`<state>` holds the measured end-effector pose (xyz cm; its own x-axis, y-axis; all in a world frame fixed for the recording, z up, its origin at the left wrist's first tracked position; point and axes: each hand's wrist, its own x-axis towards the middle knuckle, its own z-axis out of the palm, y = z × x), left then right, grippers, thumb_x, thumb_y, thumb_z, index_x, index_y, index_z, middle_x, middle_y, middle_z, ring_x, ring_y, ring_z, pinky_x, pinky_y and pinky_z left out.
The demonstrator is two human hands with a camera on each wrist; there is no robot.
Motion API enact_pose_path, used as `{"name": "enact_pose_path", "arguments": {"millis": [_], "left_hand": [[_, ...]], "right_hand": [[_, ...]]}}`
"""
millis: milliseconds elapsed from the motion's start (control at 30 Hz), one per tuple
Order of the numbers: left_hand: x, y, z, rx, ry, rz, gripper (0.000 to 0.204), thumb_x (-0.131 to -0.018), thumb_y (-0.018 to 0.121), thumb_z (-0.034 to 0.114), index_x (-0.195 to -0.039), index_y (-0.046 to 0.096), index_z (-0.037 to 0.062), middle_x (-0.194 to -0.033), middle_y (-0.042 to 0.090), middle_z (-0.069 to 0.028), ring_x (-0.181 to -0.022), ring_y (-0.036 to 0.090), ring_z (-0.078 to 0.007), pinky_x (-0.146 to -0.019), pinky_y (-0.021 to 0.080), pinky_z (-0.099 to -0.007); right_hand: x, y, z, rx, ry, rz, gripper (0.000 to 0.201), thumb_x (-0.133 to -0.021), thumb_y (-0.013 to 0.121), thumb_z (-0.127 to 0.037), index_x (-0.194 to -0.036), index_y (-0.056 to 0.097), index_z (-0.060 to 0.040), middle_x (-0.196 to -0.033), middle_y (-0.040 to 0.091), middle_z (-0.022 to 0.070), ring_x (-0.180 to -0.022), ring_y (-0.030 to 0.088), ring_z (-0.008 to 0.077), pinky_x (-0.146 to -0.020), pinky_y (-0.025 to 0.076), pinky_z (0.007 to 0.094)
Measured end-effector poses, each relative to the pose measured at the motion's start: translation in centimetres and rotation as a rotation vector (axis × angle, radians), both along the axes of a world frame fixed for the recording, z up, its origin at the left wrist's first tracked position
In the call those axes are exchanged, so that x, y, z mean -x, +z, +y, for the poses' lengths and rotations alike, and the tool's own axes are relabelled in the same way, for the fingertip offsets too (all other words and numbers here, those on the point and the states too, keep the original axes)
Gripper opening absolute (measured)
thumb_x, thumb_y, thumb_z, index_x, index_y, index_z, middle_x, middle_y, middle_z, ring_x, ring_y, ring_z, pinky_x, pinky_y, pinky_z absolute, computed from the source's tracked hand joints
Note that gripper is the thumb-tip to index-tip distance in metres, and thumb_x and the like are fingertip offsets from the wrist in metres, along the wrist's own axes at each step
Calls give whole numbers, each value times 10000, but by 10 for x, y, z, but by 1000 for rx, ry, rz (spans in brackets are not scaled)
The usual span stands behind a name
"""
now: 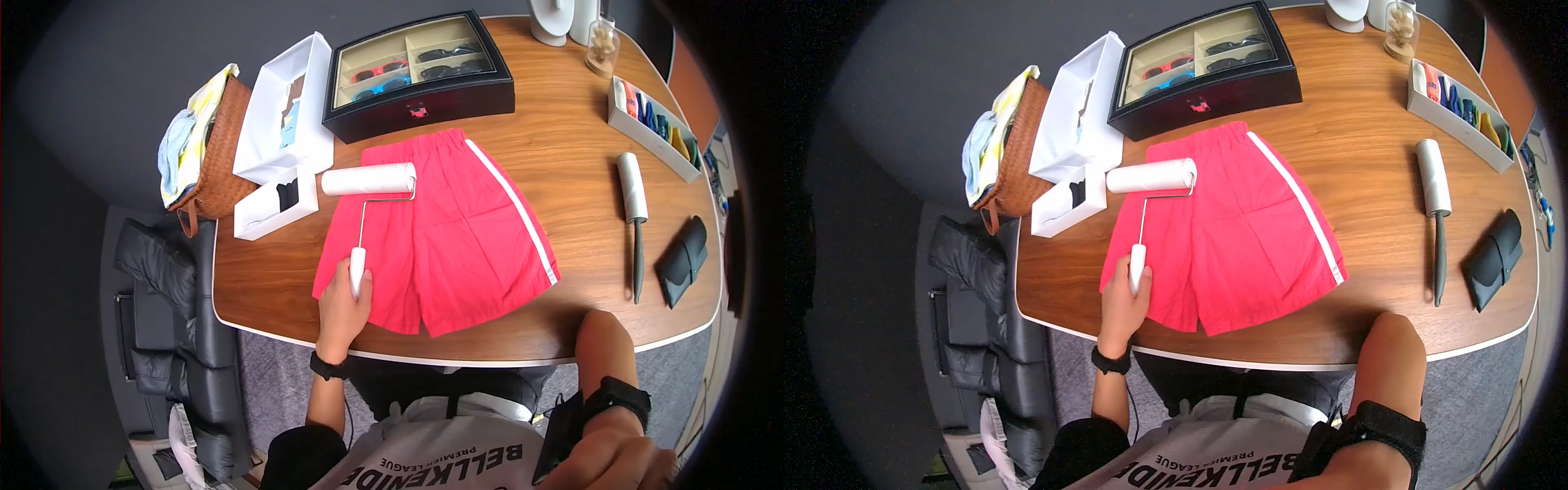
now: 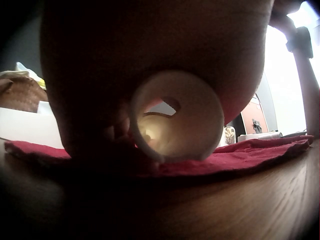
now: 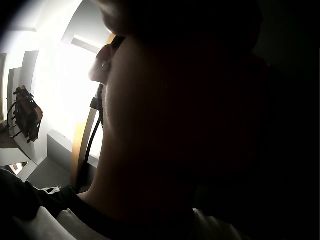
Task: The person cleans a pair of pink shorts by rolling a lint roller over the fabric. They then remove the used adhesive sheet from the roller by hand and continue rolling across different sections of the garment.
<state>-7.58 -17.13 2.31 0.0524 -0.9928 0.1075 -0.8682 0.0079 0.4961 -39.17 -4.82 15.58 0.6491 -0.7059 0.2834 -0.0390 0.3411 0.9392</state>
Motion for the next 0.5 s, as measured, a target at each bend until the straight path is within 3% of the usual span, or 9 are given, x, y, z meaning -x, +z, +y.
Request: {"name": "enact_pose_path", "arguments": {"millis": [500], "left_hand": [[-1, -1, -1, 15, -10, -4, 297, -963, 606, 194, -1201, 526, 34, -969, 660, -253, -887, 631, -483, -714, 493, -547]], "right_hand": [[7, -2, 1, -44, 70, -99, 121, -900, 600, -51, -808, 613, 28, -769, 669, 239, -716, 712, 312, -548, 591, 384]]}}
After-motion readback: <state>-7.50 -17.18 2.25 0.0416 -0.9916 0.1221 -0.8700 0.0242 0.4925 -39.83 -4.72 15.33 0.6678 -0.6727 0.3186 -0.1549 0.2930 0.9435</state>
